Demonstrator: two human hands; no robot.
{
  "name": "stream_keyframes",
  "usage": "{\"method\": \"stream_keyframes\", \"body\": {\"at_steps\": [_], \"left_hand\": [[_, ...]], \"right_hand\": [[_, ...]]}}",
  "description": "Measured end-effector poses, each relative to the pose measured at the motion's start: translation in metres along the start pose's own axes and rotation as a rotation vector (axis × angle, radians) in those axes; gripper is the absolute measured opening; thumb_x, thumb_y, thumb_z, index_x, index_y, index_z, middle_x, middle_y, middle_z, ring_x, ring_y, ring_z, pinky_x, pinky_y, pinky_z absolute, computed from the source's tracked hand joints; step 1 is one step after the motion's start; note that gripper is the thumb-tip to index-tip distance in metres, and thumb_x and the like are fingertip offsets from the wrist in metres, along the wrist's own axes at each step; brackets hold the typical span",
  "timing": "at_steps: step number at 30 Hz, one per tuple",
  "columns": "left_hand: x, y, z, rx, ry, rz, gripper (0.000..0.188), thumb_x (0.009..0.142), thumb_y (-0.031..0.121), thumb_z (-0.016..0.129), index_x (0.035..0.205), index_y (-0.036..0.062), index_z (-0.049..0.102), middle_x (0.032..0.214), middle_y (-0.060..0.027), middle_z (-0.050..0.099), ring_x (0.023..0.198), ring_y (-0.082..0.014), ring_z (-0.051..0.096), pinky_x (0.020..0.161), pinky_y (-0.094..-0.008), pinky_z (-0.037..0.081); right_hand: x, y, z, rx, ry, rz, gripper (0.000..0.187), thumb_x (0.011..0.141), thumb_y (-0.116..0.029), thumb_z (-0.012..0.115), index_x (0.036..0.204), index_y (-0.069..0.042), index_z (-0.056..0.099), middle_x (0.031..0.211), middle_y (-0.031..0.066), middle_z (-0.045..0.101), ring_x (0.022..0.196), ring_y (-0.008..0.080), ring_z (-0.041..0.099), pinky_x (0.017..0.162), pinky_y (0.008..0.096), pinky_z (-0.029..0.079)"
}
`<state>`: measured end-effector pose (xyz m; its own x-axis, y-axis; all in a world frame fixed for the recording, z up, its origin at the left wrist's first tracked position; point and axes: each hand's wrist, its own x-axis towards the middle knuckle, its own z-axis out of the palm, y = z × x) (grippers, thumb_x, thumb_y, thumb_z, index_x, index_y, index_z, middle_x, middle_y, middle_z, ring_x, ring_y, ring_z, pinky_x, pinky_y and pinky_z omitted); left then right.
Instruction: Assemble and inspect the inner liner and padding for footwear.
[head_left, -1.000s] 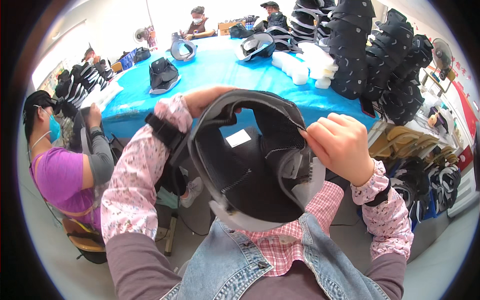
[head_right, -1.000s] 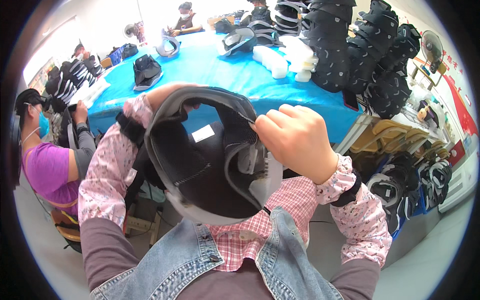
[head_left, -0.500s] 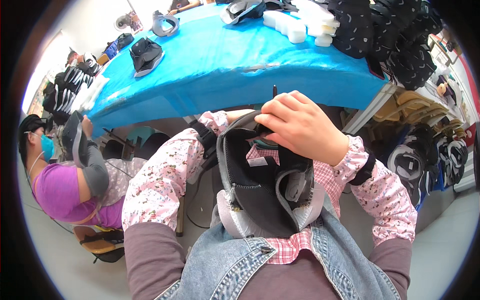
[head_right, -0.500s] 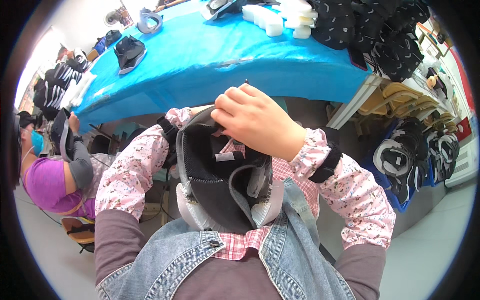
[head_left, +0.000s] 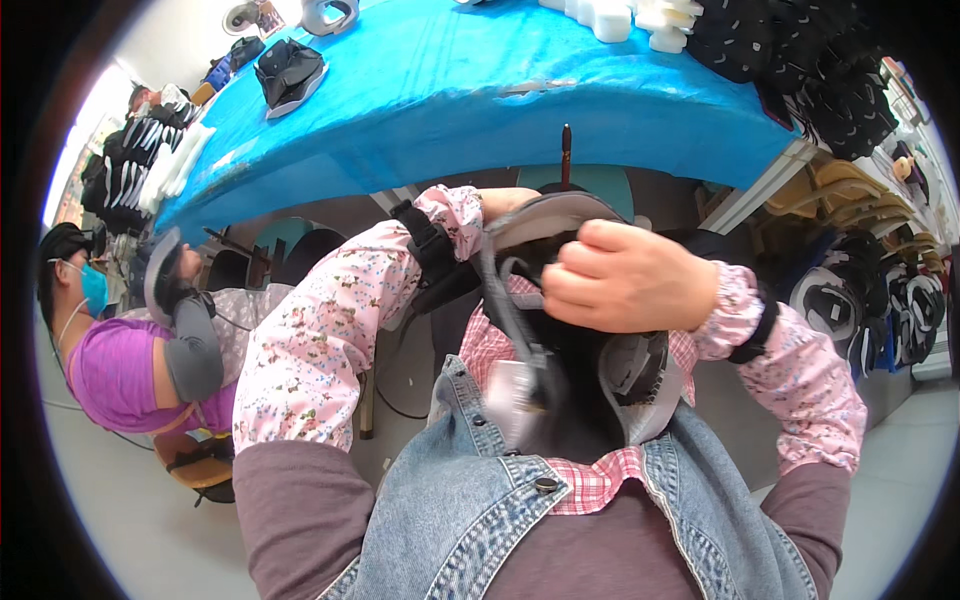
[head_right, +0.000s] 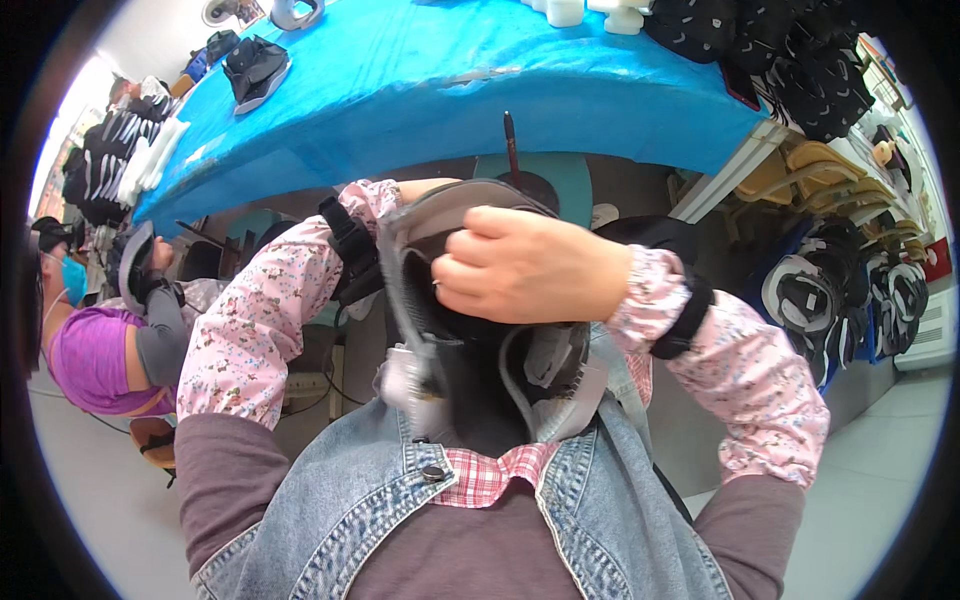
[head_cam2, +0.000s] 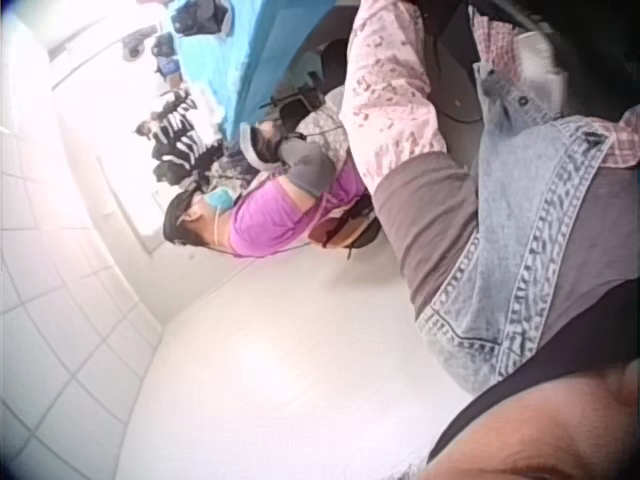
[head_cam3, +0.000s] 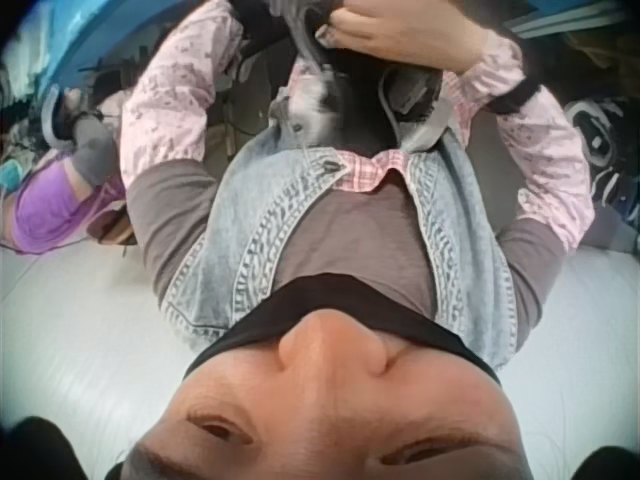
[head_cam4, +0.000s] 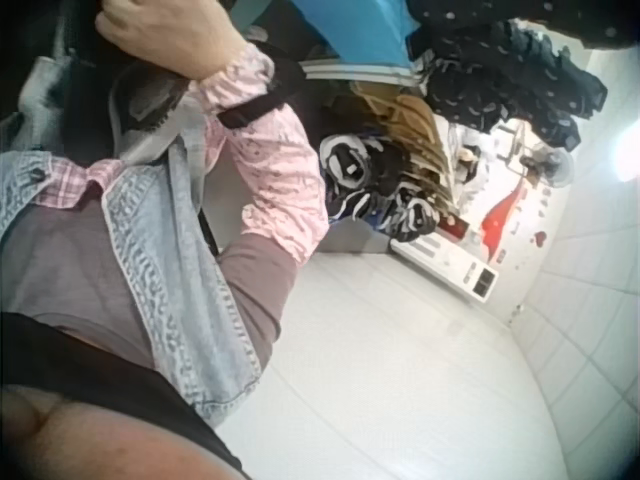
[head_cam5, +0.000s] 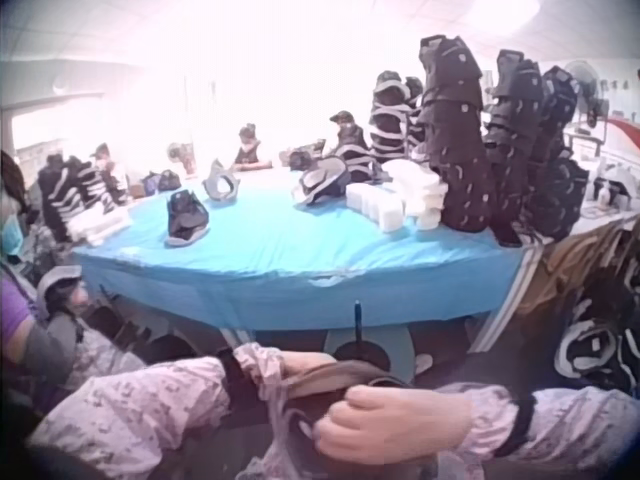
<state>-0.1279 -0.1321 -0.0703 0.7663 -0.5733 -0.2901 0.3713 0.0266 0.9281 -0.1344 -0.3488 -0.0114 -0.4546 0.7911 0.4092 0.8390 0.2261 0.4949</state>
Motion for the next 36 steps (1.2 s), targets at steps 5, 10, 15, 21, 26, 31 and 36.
{"method": "stream_keyframes", "body": {"at_steps": [5, 10, 15, 21, 26, 31, 36], "left_hand": [[0.008, -0.013, -0.003, -0.063, -0.017, -0.046, 0.029, 0.087, 0.017, 0.062, 0.113, 0.0035, 0.059, 0.097, 0.0005, 0.061, 0.084, -0.0061, 0.058, 0.072, -0.0203, 0.049], [0.004, -0.003, -0.001, 0.045, -0.175, 0.193, 0.035, 0.087, 0.022, 0.063, 0.111, -0.0015, 0.052, 0.078, -0.0029, 0.053, 0.065, -0.0057, 0.05, 0.05, -0.0199, 0.037], [0.013, -0.036, -0.03, -0.56, -0.473, 0.104, 0.033, 0.089, 0.023, 0.06, 0.11, -0.0014, 0.05, 0.086, -0.0093, 0.055, 0.065, -0.0106, 0.055, 0.05, -0.02, 0.044], [-0.001, -0.024, -0.004, 0.297, 0.074, 0.314, 0.027, 0.091, 0.012, 0.055, 0.116, 0.0035, 0.048, 0.1, -0.0107, 0.055, 0.088, -0.0144, 0.058, 0.072, -0.0229, 0.05], [0.0, -0.018, -0.007, -0.025, -0.044, 0.184, 0.027, 0.091, 0.014, 0.055, 0.115, 0.0034, 0.048, 0.097, -0.0104, 0.055, 0.083, -0.0138, 0.057, 0.067, -0.0224, 0.049], [-0.008, -0.025, -0.002, -0.081, -0.052, 0.141, 0.026, 0.091, 0.016, 0.055, 0.113, 0.0032, 0.048, 0.094, -0.0101, 0.054, 0.078, -0.0132, 0.057, 0.063, -0.0218, 0.048], [-0.002, -0.023, -0.006, -0.143, -0.088, 0.123, 0.026, 0.091, 0.018, 0.055, 0.111, 0.0031, 0.049, 0.09, -0.0098, 0.054, 0.074, -0.0126, 0.056, 0.059, -0.0213, 0.047]], "right_hand": [[-0.014, 0.024, -0.018, 0.106, 0.129, 0.423, 0.014, 0.068, -0.016, 0.066, 0.075, -0.013, 0.055, 0.075, -0.0003, 0.05, 0.073, 0.0167, 0.05, 0.069, 0.0291, 0.04], [-0.023, 0.039, -0.033, 0.459, 0.329, 0.746, 0.026, 0.07, -0.019, 0.076, 0.091, -0.009, 0.064, 0.09, 0.0043, 0.057, 0.087, 0.0209, 0.054, 0.079, 0.0318, 0.043], [-0.036, 0.041, -0.033, 0.512, 0.227, 0.743, 0.029, 0.072, -0.007, 0.072, 0.1, -0.006, 0.063, 0.109, 0.0077, 0.055, 0.104, 0.0227, 0.052, 0.088, 0.0311, 0.043], [-0.025, 0.019, -0.008, 0.082, 0.107, 0.54, 0.034, 0.065, -0.011, 0.071, 0.096, -0.011, 0.059, 0.102, 0.0025, 0.053, 0.095, 0.0218, 0.051, 0.082, 0.033, 0.043], [-0.021, 0.011, 0.006, -0.099, 0.142, 0.432, 0.016, 0.068, -0.016, 0.06, 0.08, -0.011, 0.052, 0.089, 0.0001, 0.051, 0.088, 0.0154, 0.051, 0.08, 0.0289, 0.042], [-0.006, -0.044, 0.01, 0.086, 0.018, 0.561, 0.01, 0.071, -0.014, 0.056, 0.071, -0.008, 0.049, 0.07, 0.0045, 0.049, 0.062, 0.0166, 0.053, 0.061, 0.0281, 0.044], [-0.011, -0.009, -0.003, 0.083, 0.184, 0.721, 0.014, 0.077, -0.016, 0.061, 0.079, -0.008, 0.051, 0.074, 0.0052, 0.049, 0.055, 0.021, 0.055, 0.048, 0.031, 0.043]]}}
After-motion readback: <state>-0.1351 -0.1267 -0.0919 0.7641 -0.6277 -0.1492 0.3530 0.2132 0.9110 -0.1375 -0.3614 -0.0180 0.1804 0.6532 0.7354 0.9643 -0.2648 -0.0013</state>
